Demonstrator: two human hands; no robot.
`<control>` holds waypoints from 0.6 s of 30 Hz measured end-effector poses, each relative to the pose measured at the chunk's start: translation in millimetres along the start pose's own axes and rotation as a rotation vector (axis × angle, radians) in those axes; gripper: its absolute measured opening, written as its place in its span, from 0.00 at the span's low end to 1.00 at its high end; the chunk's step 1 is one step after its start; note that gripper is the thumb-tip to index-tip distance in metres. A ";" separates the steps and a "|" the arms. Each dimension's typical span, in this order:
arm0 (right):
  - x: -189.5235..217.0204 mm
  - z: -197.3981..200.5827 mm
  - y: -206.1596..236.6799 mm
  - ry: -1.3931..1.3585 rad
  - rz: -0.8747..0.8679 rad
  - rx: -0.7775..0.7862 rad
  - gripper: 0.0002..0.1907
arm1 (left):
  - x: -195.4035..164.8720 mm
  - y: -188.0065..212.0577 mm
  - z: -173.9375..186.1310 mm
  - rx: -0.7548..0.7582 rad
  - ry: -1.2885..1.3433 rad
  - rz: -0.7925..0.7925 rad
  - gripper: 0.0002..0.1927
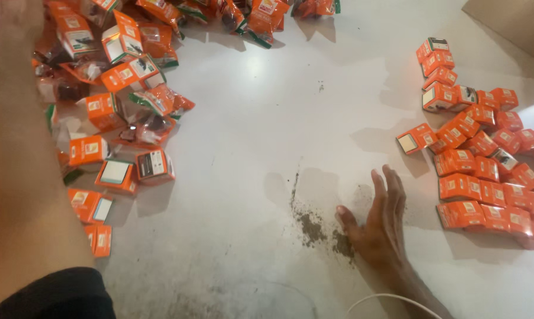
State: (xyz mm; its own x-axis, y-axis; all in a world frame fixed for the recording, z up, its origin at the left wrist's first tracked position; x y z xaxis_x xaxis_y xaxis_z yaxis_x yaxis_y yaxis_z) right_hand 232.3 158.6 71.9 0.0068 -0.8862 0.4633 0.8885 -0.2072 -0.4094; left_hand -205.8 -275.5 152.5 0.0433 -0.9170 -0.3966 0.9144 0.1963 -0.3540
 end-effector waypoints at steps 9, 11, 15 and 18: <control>-9.5 -8.6 -3.4 0.023 -0.034 0.060 0.43 | -42.4 -7.0 -80.1 0.073 0.197 -0.591 0.17; -10.3 -7.9 -3.7 0.026 -0.012 0.043 0.43 | -74.4 13.4 -92.1 -0.175 -0.182 -0.906 0.09; -13.9 -11.0 -7.0 -0.011 0.055 -0.004 0.44 | -152.1 67.6 -114.1 0.205 0.348 -0.785 0.35; -20.7 -12.4 -5.8 -0.051 0.042 -0.018 0.46 | -201.8 129.7 -116.5 0.337 0.442 -0.859 0.37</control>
State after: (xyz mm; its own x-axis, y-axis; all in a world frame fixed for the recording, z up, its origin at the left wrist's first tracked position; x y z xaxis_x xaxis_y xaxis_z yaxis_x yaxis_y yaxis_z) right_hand 221.2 173.1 55.0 0.0674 -0.8722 0.4845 0.8786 -0.1782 -0.4431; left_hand -142.9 -24.5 87.9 -0.7701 -0.4783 -0.4222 0.6351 -0.6375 -0.4362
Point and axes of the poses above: each hand's wrist, its own y-axis away from the middle knuckle, its own z-axis out of the back of the hand, x = y × z, the point moved 3 cm from there along -y, towards the middle knuckle, and after that the axes turned 6 degrees about -y, right-handed, at the moved point
